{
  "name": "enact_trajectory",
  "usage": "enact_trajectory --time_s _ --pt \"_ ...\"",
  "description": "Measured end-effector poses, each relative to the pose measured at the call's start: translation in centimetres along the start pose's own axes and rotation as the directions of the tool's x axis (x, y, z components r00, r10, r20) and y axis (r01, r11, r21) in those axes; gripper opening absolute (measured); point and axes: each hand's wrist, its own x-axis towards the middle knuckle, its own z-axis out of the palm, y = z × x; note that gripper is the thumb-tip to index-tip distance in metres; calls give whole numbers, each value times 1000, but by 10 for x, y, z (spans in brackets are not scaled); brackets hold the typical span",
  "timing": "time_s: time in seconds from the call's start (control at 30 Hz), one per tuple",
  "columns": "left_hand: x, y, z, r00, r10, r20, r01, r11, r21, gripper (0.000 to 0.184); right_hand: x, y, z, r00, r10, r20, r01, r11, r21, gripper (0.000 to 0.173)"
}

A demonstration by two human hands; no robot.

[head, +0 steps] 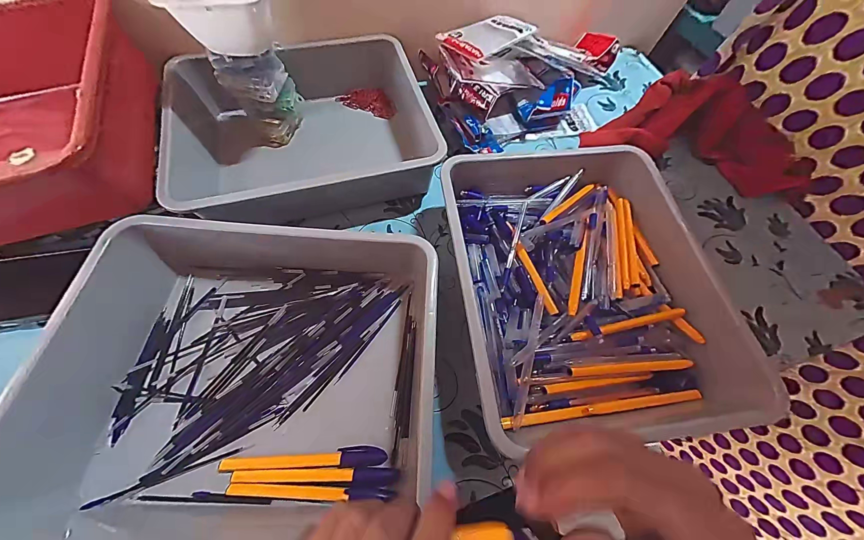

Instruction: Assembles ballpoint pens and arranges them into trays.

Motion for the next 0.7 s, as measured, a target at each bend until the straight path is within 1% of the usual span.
enact_trajectory --time_s 0.03,0.07,0.1,0.13,0.17,0.2,0.23,0.27,0.33,0.37,0.43,0.5,0.53,0.57,0.63,0.7 --pt "1 -5 1 1000 -27 -2 27 995 96 16 3 6 -10 1000 -6 -22 2 987 -163 33" --pt "3 -11 2 999 -51 -1 51 985 167 19 7 12 -20 999 -10 -46 -6 943 -333 36" --pt "4 -19 2 997 -75 9 71 974 215 22 12 16 -32 998 -6 -64 -28 865 -501 36" --pt "3 -26 2 995 -100 23 91 967 238 25 18 22 -42 998 -4 -66 -39 762 -646 34" --pt "3 -31 1 991 -123 46 109 966 233 26 26 28 -52 999 1 -37 -29 661 -750 33" --pt "4 -35 0 987 -141 75 122 968 217 27 35 33 -60 1000 13 12 2 592 -806 32" --pt "4 -36 -1 982 -158 105 134 970 203 28 46 39 -67 996 37 76 43 557 -830 32" --pt "4 -36 0 977 -168 129 142 971 195 29 57 45 -72 987 68 143 83 546 -833 30" --pt "5 -36 3 971 -178 158 147 970 192 29 79 57 -81 946 190 264 121 546 -829 24" --pt "5 -37 4 971 -177 161 145 971 190 30 89 62 -84 911 286 296 98 548 -831 22" --pt "6 -36 5 973 -178 150 150 972 183 29 105 68 -83 810 500 307 7 515 -857 30" --pt "5 -36 5 975 -186 123 162 970 180 30 115 74 -78 720 636 279 -72 468 -881 37" --pt "4 -36 5 977 -186 107 165 969 183 30 116 75 -76 707 657 260 -106 462 -880 34" --pt "3 -36 5 978 -185 94 166 969 183 29 115 76 -77 718 650 248 -127 473 -872 28" --pt "3 -37 6 977 -191 93 173 970 172 29 109 77 -81 784 575 233 -119 508 -853 18" --pt "3 -37 6 975 -196 104 178 971 158 29 100 68 -86 851 480 212 -87 528 -845 18"
